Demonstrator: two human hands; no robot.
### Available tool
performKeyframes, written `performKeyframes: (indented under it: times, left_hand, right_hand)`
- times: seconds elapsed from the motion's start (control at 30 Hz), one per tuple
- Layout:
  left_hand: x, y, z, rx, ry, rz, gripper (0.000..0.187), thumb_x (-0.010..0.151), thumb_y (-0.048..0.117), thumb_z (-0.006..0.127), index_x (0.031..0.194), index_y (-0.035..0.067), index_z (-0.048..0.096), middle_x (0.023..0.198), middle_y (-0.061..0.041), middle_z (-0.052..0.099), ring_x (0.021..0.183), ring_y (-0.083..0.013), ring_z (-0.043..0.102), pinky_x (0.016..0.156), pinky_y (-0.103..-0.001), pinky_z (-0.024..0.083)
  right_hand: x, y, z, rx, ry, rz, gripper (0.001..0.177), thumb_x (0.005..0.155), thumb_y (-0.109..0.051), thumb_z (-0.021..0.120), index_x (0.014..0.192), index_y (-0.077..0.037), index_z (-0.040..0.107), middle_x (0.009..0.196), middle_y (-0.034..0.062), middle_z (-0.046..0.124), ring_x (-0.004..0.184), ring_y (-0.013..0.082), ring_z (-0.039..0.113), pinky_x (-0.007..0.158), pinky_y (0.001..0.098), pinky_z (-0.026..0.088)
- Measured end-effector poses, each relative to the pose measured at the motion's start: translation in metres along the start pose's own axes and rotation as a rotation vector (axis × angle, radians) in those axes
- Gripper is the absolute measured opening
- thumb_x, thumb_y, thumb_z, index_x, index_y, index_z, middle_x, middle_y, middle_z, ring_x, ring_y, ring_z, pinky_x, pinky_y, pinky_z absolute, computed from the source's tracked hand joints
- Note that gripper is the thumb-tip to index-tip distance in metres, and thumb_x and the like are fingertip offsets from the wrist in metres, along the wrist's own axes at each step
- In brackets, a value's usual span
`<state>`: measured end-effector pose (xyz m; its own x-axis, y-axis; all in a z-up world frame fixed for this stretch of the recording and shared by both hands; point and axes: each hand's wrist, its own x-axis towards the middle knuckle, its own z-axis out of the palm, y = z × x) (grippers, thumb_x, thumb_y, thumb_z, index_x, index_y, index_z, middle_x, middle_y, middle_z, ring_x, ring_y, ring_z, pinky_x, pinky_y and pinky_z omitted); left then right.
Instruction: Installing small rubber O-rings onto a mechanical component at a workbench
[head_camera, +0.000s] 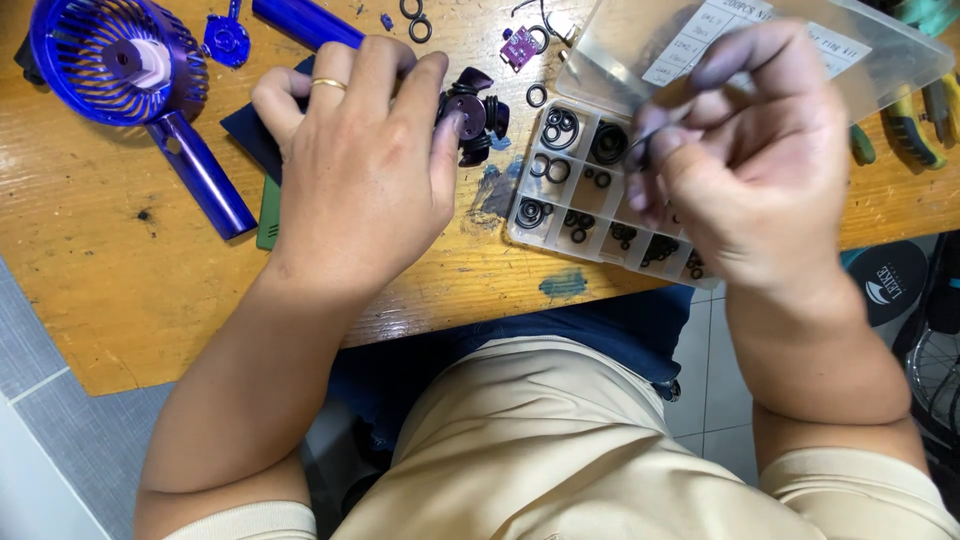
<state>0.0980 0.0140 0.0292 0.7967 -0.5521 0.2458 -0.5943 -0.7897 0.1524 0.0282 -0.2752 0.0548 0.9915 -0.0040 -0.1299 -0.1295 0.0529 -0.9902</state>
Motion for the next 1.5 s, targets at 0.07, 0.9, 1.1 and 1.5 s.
performKeyframes:
  times: [0.07,0.9,1.1,1.5]
  left_hand:
    - [-0.001,-0.002,-0.001,0.019,-0.003,-0.010,0.034,0.113,0.030,0.087,0.139,0.010,0.083,0.125,-0.005,0.067,0.114,-0.0330,0.058,0.093,-0.052,0.036]
    - [0.004,0.010,0.007,-0.093,-0.057,-0.154,0.040,0.106,0.043,0.079,0.129,0.010,0.078,0.117,-0.007,0.066,0.102,-0.0320,0.059,0.088,-0.054,0.034]
    - [0.003,0.012,0.008,-0.263,-0.087,-0.182,0.043,0.104,0.035,0.084,0.133,0.007,0.069,0.123,-0.010,0.067,0.106,-0.0350,0.062,0.089,-0.054,0.032]
    - [0.019,0.006,-0.029,-1.118,-0.125,-0.383,0.047,0.106,0.005,0.078,0.149,0.003,0.060,0.143,-0.016,0.070,0.122,-0.0232,0.076,0.111,-0.034,0.064]
  right_hand:
    - [0.005,-0.011,0.002,-0.075,0.014,0.010,0.033,0.120,0.017,0.052,0.141,-0.004,0.039,0.110,0.0189,0.069,0.071,0.0248,0.072,0.053,0.0335,0.065]
    - [0.050,-0.010,0.000,-0.595,-0.319,-0.618,0.022,0.109,0.030,0.058,0.128,0.018,0.056,0.114,0.0361,0.065,0.098,0.0379,0.068,0.086,0.0414,0.058]
    - [0.054,-0.010,0.005,-0.618,-0.318,-0.644,0.017,0.110,0.027,0.058,0.125,0.021,0.060,0.111,0.0369,0.067,0.095,0.0408,0.069,0.086,0.0455,0.056]
    - [0.050,-0.021,0.009,-0.499,-0.269,-0.528,0.018,0.121,0.009,0.068,0.125,0.027,0.072,0.120,0.0395,0.066,0.100,0.0398,0.071,0.092,0.0428,0.060]
